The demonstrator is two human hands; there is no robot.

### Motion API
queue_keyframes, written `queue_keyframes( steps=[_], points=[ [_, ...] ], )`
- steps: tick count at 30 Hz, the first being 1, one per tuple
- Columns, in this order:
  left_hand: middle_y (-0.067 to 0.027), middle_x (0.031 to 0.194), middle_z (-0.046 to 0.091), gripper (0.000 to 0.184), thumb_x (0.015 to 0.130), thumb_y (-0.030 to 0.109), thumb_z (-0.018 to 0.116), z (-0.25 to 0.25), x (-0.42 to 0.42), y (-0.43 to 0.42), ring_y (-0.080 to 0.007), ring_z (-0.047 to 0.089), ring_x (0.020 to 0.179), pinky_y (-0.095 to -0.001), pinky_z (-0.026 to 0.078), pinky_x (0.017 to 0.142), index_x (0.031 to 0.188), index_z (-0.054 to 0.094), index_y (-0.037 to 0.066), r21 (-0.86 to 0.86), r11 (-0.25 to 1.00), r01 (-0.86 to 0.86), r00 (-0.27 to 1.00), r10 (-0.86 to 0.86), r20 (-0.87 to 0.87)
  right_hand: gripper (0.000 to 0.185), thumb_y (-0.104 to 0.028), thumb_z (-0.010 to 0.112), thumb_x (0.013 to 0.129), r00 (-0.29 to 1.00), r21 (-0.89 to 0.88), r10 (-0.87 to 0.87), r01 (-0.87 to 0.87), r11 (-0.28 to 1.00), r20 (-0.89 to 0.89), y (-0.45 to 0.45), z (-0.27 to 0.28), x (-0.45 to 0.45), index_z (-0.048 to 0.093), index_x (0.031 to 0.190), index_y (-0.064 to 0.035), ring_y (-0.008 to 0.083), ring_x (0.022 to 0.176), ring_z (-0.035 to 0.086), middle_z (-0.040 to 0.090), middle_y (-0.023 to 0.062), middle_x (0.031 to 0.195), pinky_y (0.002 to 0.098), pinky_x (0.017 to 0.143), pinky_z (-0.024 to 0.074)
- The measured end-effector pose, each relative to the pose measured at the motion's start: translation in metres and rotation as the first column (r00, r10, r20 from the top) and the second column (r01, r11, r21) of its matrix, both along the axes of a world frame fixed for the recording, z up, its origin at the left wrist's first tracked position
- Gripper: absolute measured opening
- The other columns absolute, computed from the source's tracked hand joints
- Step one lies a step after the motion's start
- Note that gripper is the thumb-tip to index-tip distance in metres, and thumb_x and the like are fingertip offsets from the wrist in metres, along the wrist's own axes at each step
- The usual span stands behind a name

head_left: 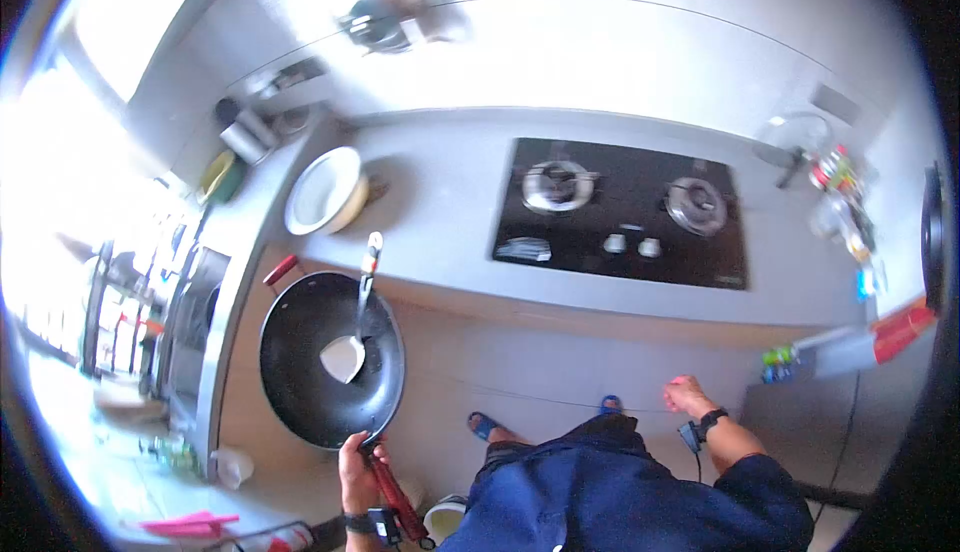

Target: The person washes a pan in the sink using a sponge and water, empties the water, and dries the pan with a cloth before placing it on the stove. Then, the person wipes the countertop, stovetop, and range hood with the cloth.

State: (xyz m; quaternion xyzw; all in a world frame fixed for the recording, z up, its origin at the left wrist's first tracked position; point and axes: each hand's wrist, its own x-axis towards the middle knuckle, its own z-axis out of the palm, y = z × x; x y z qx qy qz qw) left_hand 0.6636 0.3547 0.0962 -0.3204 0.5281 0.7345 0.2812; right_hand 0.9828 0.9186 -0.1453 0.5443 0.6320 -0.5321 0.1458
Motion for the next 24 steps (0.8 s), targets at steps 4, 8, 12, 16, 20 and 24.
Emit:
queue_keyframes(
  steps=[4,8,12,16,20,24],
  points=[
    [-0.0076,0.065,0.058,0.032,0.094,0.026,0.053,-0.027,-0.017,-0.101,-0.0180,0.055,0.055,-0.0309,0.048,0.052,0.094,0.061,-0.005,0.092,0.989,-0.116,0.993,0.118,-0.024,0.008,-0.009,0.060,0.089,0.993,-0.046,0.112,-0.113,0.993,-0.027,-0.061,-0.008,-0.094,0.061,0.087,-0.0016,0.0177,0.056,0.063,0.065,0.0083,0.071,0.0324,0.046,0.0512],
    [-0.0104,0.079,0.063,0.028,0.095,0.022,0.052,-0.050,-0.043,-0.186,-0.0176,0.057,0.056,-0.0308,0.050,0.052,0.097,0.060,-0.004,0.197,0.953,-0.231,0.970,0.243,-0.034,0.014,-0.012,0.056,0.092,0.969,-0.086,0.246,-0.245,0.966,0.005,-0.114,-0.040,-0.184,0.060,0.099,0.0005,0.0213,0.061,0.065,0.066,0.0110,0.081,0.0357,0.049,0.0548],
    [-0.0113,0.079,0.064,0.028,0.095,0.022,0.050,-0.040,-0.060,-0.252,-0.0169,0.058,0.057,-0.0315,0.051,0.051,0.098,0.059,-0.004,0.232,0.899,-0.373,0.919,0.392,-0.043,0.015,-0.012,0.056,0.092,0.930,-0.057,0.362,-0.358,0.932,0.072,-0.160,-0.036,-0.244,0.061,0.097,0.0013,0.0206,0.061,0.066,0.067,0.0116,0.082,0.0345,0.049,0.0558],
    [-0.0135,0.082,0.065,0.025,0.093,0.020,0.051,-0.039,-0.085,-0.313,-0.0175,0.058,0.059,-0.0318,0.050,0.052,0.101,0.058,-0.003,0.279,0.839,-0.468,0.866,0.499,-0.048,0.015,-0.012,0.056,0.093,0.830,-0.074,0.547,-0.542,0.837,0.106,-0.200,-0.034,-0.340,0.063,0.094,0.0014,0.0196,0.061,0.066,0.067,0.0110,0.080,0.0329,0.049,0.0558],
    [-0.0160,0.085,0.065,0.023,0.094,0.017,0.049,-0.039,-0.123,-0.373,-0.0179,0.058,0.059,-0.0321,0.051,0.053,0.101,0.058,-0.003,0.313,0.793,-0.524,0.816,0.572,-0.084,0.017,-0.012,0.055,0.094,0.771,-0.019,0.628,-0.630,0.776,0.106,-0.239,-0.019,-0.446,0.065,0.089,0.0010,0.0185,0.060,0.066,0.067,0.0092,0.076,0.0319,0.048,0.0548],
    [-0.0156,0.085,0.065,0.022,0.092,0.017,0.051,-0.035,-0.165,-0.423,-0.0182,0.058,0.059,-0.0335,0.051,0.053,0.101,0.058,-0.002,0.263,0.761,-0.593,0.764,0.635,-0.113,0.020,-0.015,0.058,0.092,0.678,0.036,0.732,-0.735,0.678,0.062,-0.304,0.002,-0.566,0.068,0.082,-0.0006,0.0180,0.057,0.065,0.068,0.0099,0.072,0.0331,0.048,0.0525]
  ],
)
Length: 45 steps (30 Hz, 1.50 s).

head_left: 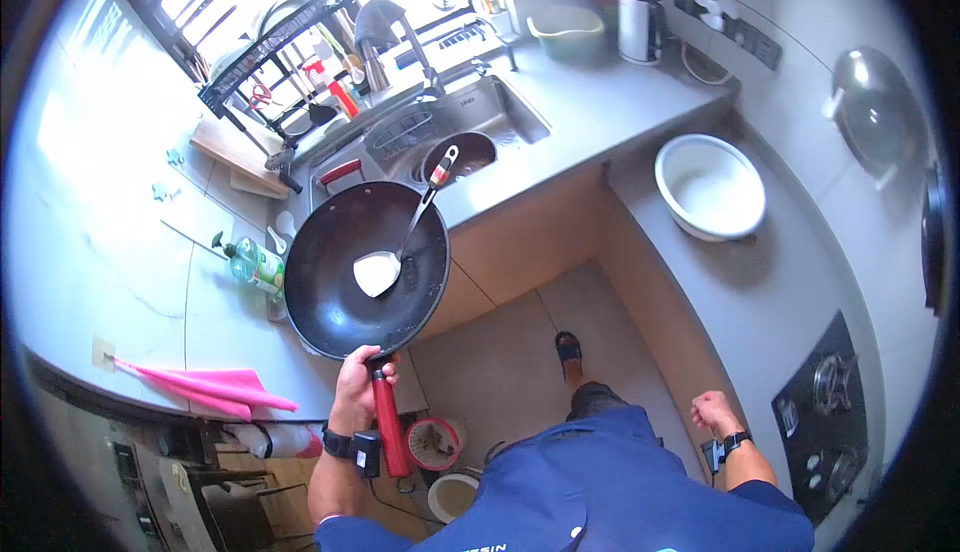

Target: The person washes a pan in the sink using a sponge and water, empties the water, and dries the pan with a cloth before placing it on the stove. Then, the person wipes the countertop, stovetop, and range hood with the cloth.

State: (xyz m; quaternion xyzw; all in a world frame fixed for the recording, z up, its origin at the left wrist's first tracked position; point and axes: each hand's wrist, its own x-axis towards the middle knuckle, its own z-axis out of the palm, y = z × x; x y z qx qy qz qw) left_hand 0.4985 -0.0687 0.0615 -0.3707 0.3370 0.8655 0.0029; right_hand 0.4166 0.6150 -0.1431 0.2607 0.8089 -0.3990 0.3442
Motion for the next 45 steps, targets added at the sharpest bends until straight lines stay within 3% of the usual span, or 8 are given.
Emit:
queue_keyframes(
  steps=[4,7,9,13,20,29,38,45],
  points=[
    [-0.0137,0.082,0.064,0.022,0.091,0.017,0.052,0.014,-0.045,-0.045,-0.0187,0.058,0.058,-0.0339,0.050,0.052,0.100,0.059,-0.002,-0.067,0.996,-0.057,0.996,0.061,0.063,0.025,-0.023,0.062,0.087,0.913,-0.057,0.321,-0.345,0.937,-0.252,-0.076,-0.009,-0.142,0.069,0.082,0.0002,0.0174,0.060,0.065,0.069,0.0096,0.070,0.0339,0.056,0.0520],
    [-0.0134,0.080,0.064,0.022,0.091,0.017,0.052,0.017,-0.067,-0.069,-0.0193,0.058,0.058,-0.0344,0.050,0.052,0.099,0.059,-0.002,-0.052,0.994,-0.095,0.991,0.100,0.095,0.026,-0.025,0.061,0.090,0.715,-0.045,0.466,-0.568,0.822,-0.522,-0.184,0.072,-0.245,0.069,0.089,-0.0005,0.0140,0.067,0.063,0.067,0.0077,0.072,0.0334,0.062,0.0523],
    [-0.0139,0.080,0.064,0.023,0.092,0.017,0.051,0.018,-0.081,-0.083,-0.0196,0.059,0.058,-0.0352,0.051,0.052,0.098,0.059,-0.003,-0.059,0.991,-0.119,0.984,0.126,0.126,0.023,-0.023,0.063,0.092,0.715,-0.147,0.470,-0.616,0.774,-0.518,-0.252,0.120,-0.310,0.068,0.095,-0.0009,0.0131,0.067,0.063,0.068,0.0044,0.075,0.0314,0.062,0.0525],
    [-0.0150,0.079,0.065,0.024,0.093,0.018,0.051,0.013,-0.111,-0.119,-0.0204,0.059,0.055,-0.0361,0.052,0.051,0.096,0.060,-0.004,-0.042,0.994,-0.101,0.985,0.106,0.134,0.023,-0.023,0.060,0.096,0.722,-0.306,0.485,-0.667,0.680,-0.494,-0.363,0.174,-0.426,0.062,0.109,-0.0031,0.0106,0.072,0.064,0.067,0.0043,0.087,0.0264,0.059,0.0538],
    [-0.0147,0.068,0.063,0.027,0.094,0.021,0.052,-0.007,-0.141,-0.190,-0.0229,0.060,0.052,-0.0360,0.052,0.048,0.092,0.061,-0.005,-0.035,0.999,0.002,0.975,0.006,0.223,0.051,-0.036,0.063,0.096,0.714,-0.186,0.599,-0.685,0.704,-0.363,-0.506,0.191,-0.533,0.054,0.126,0.0035,0.0158,0.075,0.066,0.067,0.0118,0.099,0.0298,0.060,0.0583],
    [-0.0129,0.059,0.061,0.024,0.094,0.026,0.055,-0.003,-0.184,-0.244,-0.0253,0.058,0.046,-0.0377,0.052,0.045,0.088,0.060,0.004,-0.114,0.965,0.237,0.899,-0.174,0.402,0.059,-0.046,0.065,0.091,0.556,0.067,0.830,-0.827,0.558,-0.051,-0.608,0.132,-0.597,0.065,0.096,0.0135,0.0293,0.069,0.072,0.070,0.0205,0.087,0.0389,0.054,0.0609],
    [-0.0130,0.060,0.062,0.023,0.094,0.022,0.056,0.011,-0.217,-0.246,-0.0245,0.059,0.048,-0.0363,0.051,0.047,0.086,0.061,0.001,-0.041,0.974,0.221,0.870,-0.178,0.459,0.027,-0.011,0.048,0.087,0.610,-0.212,0.773,-0.743,0.635,0.176,-0.624,0.057,-0.627,0.067,0.092,0.0072,0.0284,0.058,0.069,0.070,0.0186,0.077,0.0414,0.056,0.0615],
    [-0.0127,0.061,0.063,0.022,0.094,0.021,0.058,0.013,-0.240,-0.275,-0.0228,0.060,0.048,-0.0350,0.051,0.047,0.087,0.063,0.001,-0.086,0.935,0.345,0.792,-0.241,0.560,0.024,-0.006,0.052,0.086,0.720,-0.215,0.681,-0.650,0.729,0.134,-0.602,0.110,-0.621,0.067,0.094,0.0100,0.0228,0.056,0.068,0.068,0.0169,0.074,0.0375,0.049,0.0600]
  ],
)
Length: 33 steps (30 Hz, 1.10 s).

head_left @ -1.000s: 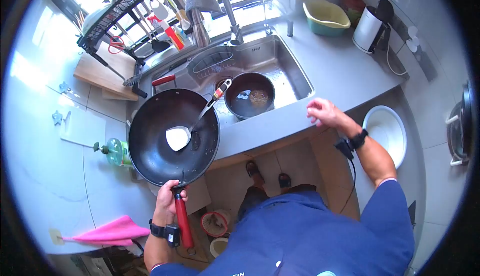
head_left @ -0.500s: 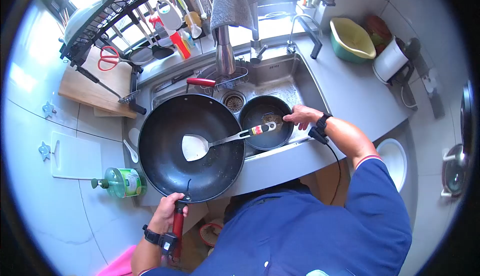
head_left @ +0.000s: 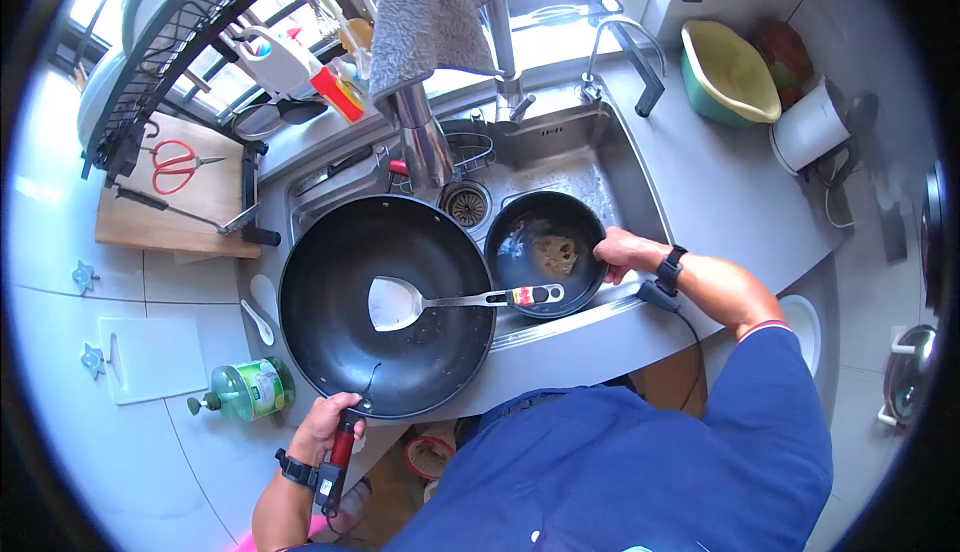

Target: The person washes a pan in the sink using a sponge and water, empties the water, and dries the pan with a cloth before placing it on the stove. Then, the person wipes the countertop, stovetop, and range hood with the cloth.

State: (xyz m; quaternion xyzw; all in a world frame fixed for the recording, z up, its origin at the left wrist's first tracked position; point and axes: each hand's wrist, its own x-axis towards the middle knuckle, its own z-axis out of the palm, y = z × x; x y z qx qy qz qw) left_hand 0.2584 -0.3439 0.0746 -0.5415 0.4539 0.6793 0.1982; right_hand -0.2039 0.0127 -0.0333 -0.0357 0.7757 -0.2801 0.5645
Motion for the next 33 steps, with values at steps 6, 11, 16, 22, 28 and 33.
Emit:
queue_keyframes(
  steps=[6,11,16,22,28,33],
  points=[
    [-0.0124,0.060,0.062,0.022,0.091,0.020,0.062,0.002,-0.034,-0.024,-0.0233,0.060,0.047,-0.0337,0.050,0.045,0.082,0.063,0.000,-0.067,0.993,0.098,0.994,-0.095,0.050,0.022,-0.009,0.053,0.086,0.987,-0.035,-0.087,0.083,0.996,-0.137,0.024,0.063,-0.006,0.064,0.077,0.0076,0.0176,0.047,0.060,0.060,0.0105,0.060,0.0341,0.043,0.0542],
    [-0.0126,0.058,0.061,0.020,0.092,0.017,0.058,-0.005,-0.055,-0.037,-0.0220,0.059,0.046,-0.0331,0.049,0.044,0.082,0.062,0.000,-0.064,0.984,0.164,0.986,-0.164,0.004,0.024,-0.011,0.056,0.084,0.945,-0.056,-0.188,0.180,0.982,-0.267,0.058,0.098,-0.021,0.061,0.073,0.0109,0.0187,0.041,0.059,0.061,0.0128,0.055,0.0359,0.038,0.0510],
    [-0.0121,0.057,0.060,0.020,0.092,0.016,0.056,-0.018,-0.078,-0.048,-0.0213,0.059,0.046,-0.0328,0.048,0.044,0.080,0.060,0.001,-0.047,0.955,0.293,0.956,-0.293,0.010,0.023,-0.012,0.059,0.082,0.885,-0.058,-0.288,0.287,0.956,-0.366,0.078,0.159,-0.026,0.053,0.085,0.0103,0.0161,0.039,0.056,0.059,0.0116,0.058,0.0326,0.034,0.0478],
    [-0.0110,0.059,0.060,0.020,0.093,0.016,0.055,-0.033,-0.131,-0.039,-0.0205,0.059,0.046,-0.0328,0.048,0.043,0.081,0.059,0.001,0.010,0.921,0.389,0.921,-0.389,0.002,0.021,-0.011,0.058,0.083,0.870,-0.152,-0.323,0.287,0.946,-0.372,0.088,0.194,-0.021,0.052,0.088,0.0087,0.0137,0.037,0.053,0.059,0.0109,0.059,0.0312,0.032,0.0454],
    [-0.0131,0.064,0.063,0.027,0.095,0.017,0.054,-0.043,-0.193,-0.020,-0.0183,0.059,0.047,-0.0305,0.049,0.042,0.084,0.065,-0.005,0.025,0.834,0.552,0.834,-0.552,0.020,0.019,-0.010,0.055,0.083,0.886,-0.216,-0.352,0.296,0.930,-0.303,0.089,0.205,-0.008,0.062,0.077,0.0070,0.0129,0.035,0.052,0.060,0.0110,0.056,0.0286,0.031,0.0434],
    [-0.0122,0.060,0.062,0.025,0.094,0.018,0.054,-0.090,-0.228,-0.009,-0.0198,0.058,0.046,-0.0329,0.049,0.045,0.085,0.064,-0.003,0.139,0.803,0.580,0.814,-0.577,-0.068,0.018,-0.010,0.054,0.083,0.893,-0.214,-0.341,0.286,0.934,-0.293,0.086,0.193,-0.004,0.062,0.077,0.0055,0.0133,0.036,0.053,0.060,0.0103,0.056,0.0297,0.031,0.0434]
  ],
)
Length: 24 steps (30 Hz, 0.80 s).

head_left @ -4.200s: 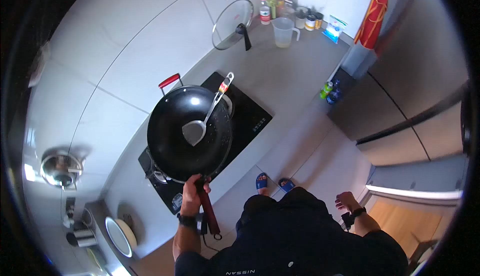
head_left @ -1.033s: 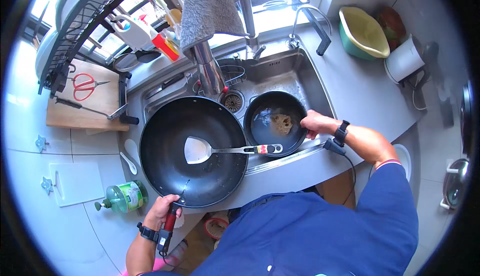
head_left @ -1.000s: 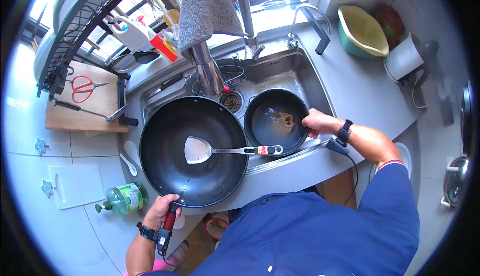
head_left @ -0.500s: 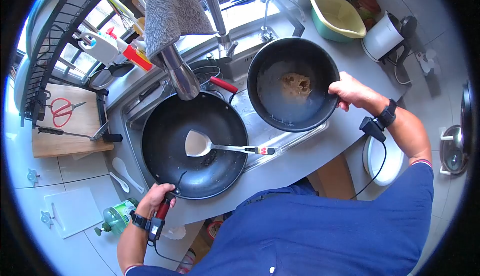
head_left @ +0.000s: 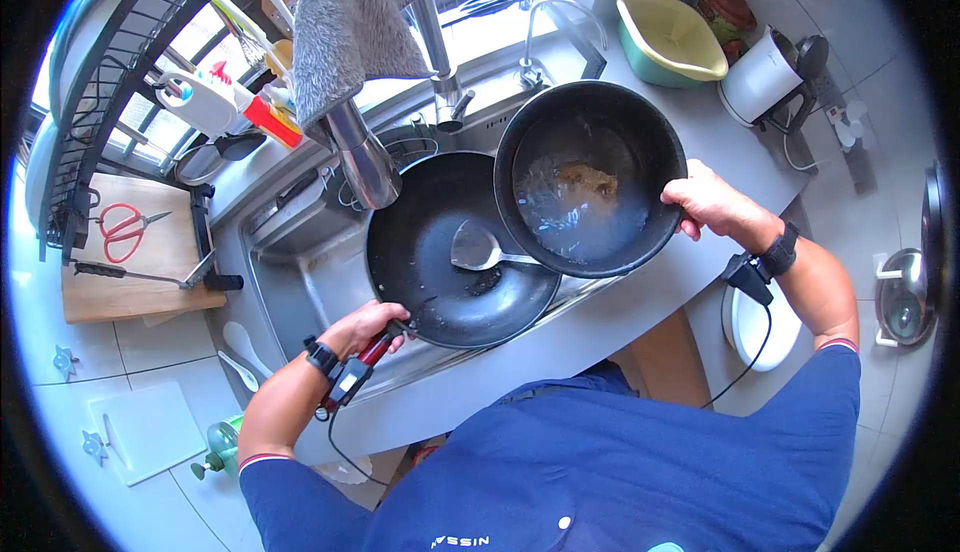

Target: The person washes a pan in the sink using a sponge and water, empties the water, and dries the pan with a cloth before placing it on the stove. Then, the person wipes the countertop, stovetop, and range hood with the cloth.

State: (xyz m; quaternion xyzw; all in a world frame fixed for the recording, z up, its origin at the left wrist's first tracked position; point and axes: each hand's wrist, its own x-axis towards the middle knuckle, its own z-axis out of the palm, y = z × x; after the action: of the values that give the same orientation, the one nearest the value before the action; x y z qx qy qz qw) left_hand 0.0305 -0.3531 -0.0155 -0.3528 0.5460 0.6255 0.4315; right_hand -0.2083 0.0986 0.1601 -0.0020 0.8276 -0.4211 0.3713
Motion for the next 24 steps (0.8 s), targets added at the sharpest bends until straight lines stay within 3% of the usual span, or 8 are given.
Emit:
queue_keyframes(
  steps=[9,11,12,19,20,22,24],
  points=[
    [-0.0122,0.061,0.061,0.030,0.095,0.019,0.051,-0.049,-0.039,0.025,-0.0200,0.058,0.045,-0.0331,0.049,0.045,0.090,0.064,-0.007,0.083,0.996,0.033,0.999,-0.032,-0.016,0.022,-0.006,0.045,0.082,0.998,-0.011,-0.013,0.013,1.000,-0.060,-0.027,-0.024,0.012,0.063,0.083,0.0066,0.0137,0.036,0.054,0.060,0.0081,0.057,0.0288,0.033,0.0433],
    [-0.0120,0.059,0.060,0.031,0.095,0.020,0.051,-0.061,-0.045,0.027,-0.0204,0.058,0.046,-0.0329,0.048,0.045,0.090,0.064,-0.007,0.099,0.995,0.027,0.999,-0.025,-0.028,0.024,-0.005,0.045,0.082,0.998,-0.002,0.002,-0.003,1.000,-0.061,-0.031,-0.032,0.013,0.063,0.093,0.0049,0.0146,0.039,0.055,0.061,0.0084,0.060,0.0299,0.034,0.0454],
    [-0.0183,0.080,0.067,0.024,0.095,0.014,0.054,-0.066,-0.049,0.022,-0.0181,0.061,0.050,-0.0320,0.053,0.042,0.093,0.062,-0.008,0.148,0.988,0.033,0.999,-0.032,-0.005,0.026,-0.005,0.045,0.082,0.998,0.005,0.010,-0.010,1.000,-0.061,-0.034,-0.036,0.012,0.063,0.098,0.0040,0.0151,0.040,0.056,0.061,0.0086,0.062,0.0305,0.034,0.0464],
    [-0.0172,0.082,0.067,0.025,0.095,0.016,0.054,-0.098,-0.057,0.024,-0.0164,0.059,0.051,-0.0309,0.052,0.043,0.095,0.061,-0.007,0.152,0.988,0.035,0.999,-0.039,0.025,0.043,-0.005,0.042,0.082,0.979,-0.019,-0.020,0.017,1.000,-0.205,-0.054,-0.060,0.023,0.058,0.121,0.0013,0.0128,0.041,0.056,0.060,0.0079,0.064,0.0297,0.035,0.0477],
    [-0.0157,0.082,0.067,0.025,0.095,0.017,0.053,-0.113,-0.057,0.021,-0.0157,0.059,0.052,-0.0298,0.052,0.043,0.096,0.062,-0.006,0.151,0.986,0.064,0.998,-0.067,0.012,0.047,-0.005,0.043,0.082,0.984,0.068,0.033,-0.021,0.997,-0.173,-0.059,-0.054,0.021,0.054,0.128,0.0011,0.0276,0.054,0.066,0.067,0.0178,0.075,0.0397,0.049,0.0554],
    [-0.0150,0.082,0.067,0.025,0.095,0.018,0.053,-0.104,-0.060,0.022,-0.0156,0.059,0.052,-0.0294,0.052,0.044,0.097,0.063,-0.005,0.127,0.988,0.090,0.996,-0.092,0.011,0.049,-0.005,0.045,0.082,0.905,0.115,0.093,-0.049,0.992,-0.414,-0.048,-0.100,0.016,0.052,0.130,0.0005,0.0400,0.073,0.068,0.068,0.0252,0.087,0.0465,0.065,0.0556],
    [-0.0131,0.078,0.066,0.025,0.096,0.020,0.054,-0.109,-0.058,0.021,-0.0164,0.059,0.052,-0.0303,0.052,0.045,0.097,0.063,-0.004,0.113,0.989,0.099,0.995,-0.101,0.009,0.053,-0.004,0.048,0.082,0.849,0.096,0.107,-0.067,0.993,-0.517,-0.053,-0.109,0.020,0.046,0.134,0.0008,0.0491,0.095,0.061,0.064,0.0317,0.101,0.0515,0.081,0.0506]
  ],
)
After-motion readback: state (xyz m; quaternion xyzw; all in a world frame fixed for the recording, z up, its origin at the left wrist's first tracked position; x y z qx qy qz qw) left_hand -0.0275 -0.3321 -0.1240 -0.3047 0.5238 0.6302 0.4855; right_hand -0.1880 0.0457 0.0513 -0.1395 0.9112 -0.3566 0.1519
